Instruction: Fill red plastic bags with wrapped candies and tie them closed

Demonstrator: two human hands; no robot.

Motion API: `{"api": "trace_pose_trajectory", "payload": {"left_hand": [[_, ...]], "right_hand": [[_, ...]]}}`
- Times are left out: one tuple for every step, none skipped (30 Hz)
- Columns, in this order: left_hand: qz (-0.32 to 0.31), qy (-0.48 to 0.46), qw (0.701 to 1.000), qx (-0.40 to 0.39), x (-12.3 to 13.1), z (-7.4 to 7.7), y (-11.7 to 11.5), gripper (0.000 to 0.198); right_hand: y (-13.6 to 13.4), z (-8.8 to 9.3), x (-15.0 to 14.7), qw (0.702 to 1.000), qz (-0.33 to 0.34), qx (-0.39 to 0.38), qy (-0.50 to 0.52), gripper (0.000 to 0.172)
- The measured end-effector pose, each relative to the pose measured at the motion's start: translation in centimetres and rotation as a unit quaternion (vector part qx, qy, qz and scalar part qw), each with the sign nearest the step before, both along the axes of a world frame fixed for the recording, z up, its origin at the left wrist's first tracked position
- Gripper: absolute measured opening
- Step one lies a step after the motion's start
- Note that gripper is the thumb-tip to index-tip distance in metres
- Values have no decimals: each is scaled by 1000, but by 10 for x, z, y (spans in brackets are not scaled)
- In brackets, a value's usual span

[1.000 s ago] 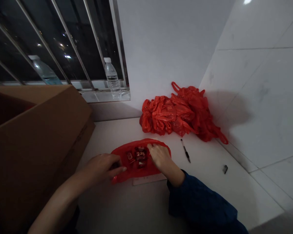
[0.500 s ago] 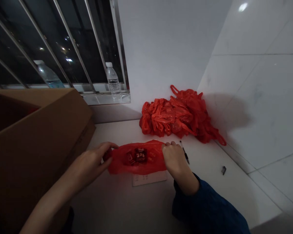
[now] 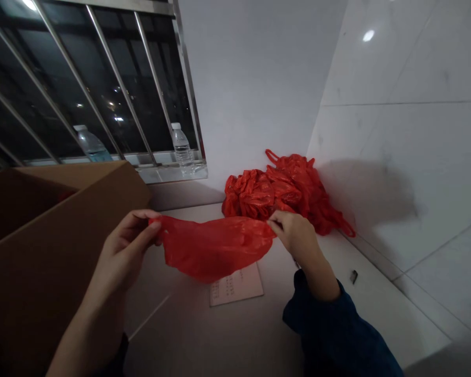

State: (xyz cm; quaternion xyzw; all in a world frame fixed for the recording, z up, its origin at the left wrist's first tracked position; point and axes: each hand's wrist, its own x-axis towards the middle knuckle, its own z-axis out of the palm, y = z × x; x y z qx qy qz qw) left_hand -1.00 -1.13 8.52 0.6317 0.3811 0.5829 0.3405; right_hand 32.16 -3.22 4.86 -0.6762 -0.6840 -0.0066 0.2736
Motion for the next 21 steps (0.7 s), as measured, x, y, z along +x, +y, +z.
{"api": "trace_pose_trajectory", "payload": {"left_hand": [[0, -33, 999, 7, 1, 2, 3, 20], [5, -55, 998, 16, 1, 5, 6, 23], [15, -64, 997, 25, 1, 7, 9, 26], [27, -59, 997, 33, 0, 9, 11, 28], [40, -37, 998, 37, -2, 11, 12, 30], [51, -2, 998, 36, -4, 13, 13, 30], [63, 42, 997, 34, -7, 15, 14, 31], [74, 90, 993, 32, -9, 16, 14, 32], [85, 134, 987, 34, -12, 18, 13, 33], [97, 173, 979, 38, -15, 19, 13, 35], [111, 204, 972, 45, -17, 21, 13, 38], [129, 227, 964, 53, -20, 22, 13, 39], [147, 247, 956, 58, -22, 24, 13, 40], [166, 262, 949, 60, -25, 25, 14, 41], [184, 275, 942, 59, -27, 27, 15, 42], [199, 287, 935, 56, -30, 27, 17, 41], [213, 297, 929, 52, -33, 28, 19, 40], [222, 307, 924, 47, -35, 27, 21, 38], [227, 314, 921, 39, -38, 27, 23, 36], [228, 315, 921, 32, -40, 26, 24, 35], [224, 311, 923, 24, -42, 24, 26, 36]], "right_hand": [[3, 2, 1, 999, -3, 41, 36, 18], [5, 3, 2, 995, -7, 74, 70, 19], [8, 4, 3, 990, -6, 96, 102, 20], [9, 5, 3, 985, 7, 109, 135, 21], [10, 7, 4, 979, 31, 113, 166, 22], [10, 9, 4, 973, 66, 108, 195, 23], [9, 11, 4, 965, 105, 93, 220, 25], [8, 13, 4, 958, 143, 67, 238, 26], [6, 15, 5, 951, 179, 29, 251, 27], [3, 16, 6, 943, 210, -16, 258, 27], [1, 16, 8, 933, 238, -66, 260, 28], [-2, 16, 10, 923, 261, -117, 257, 28], [-4, 15, 13, 912, 282, -167, 249, 28], [-6, 14, 16, 900, 298, -212, 237, 28], [-8, 14, 19, 889, 312, -250, 223, 28], [-9, 13, 21, 880, 321, -279, 211, 27], [-10, 14, 22, 874, 327, -297, 200, 26], [-10, 15, 22, 873, 331, -301, 193, 25], [-10, 18, 19, 876, 336, -293, 187, 25], [-11, 21, 14, 881, 339, -276, 182, 24], [-13, 24, 7, 888, 341, -254, 178, 24]]}}
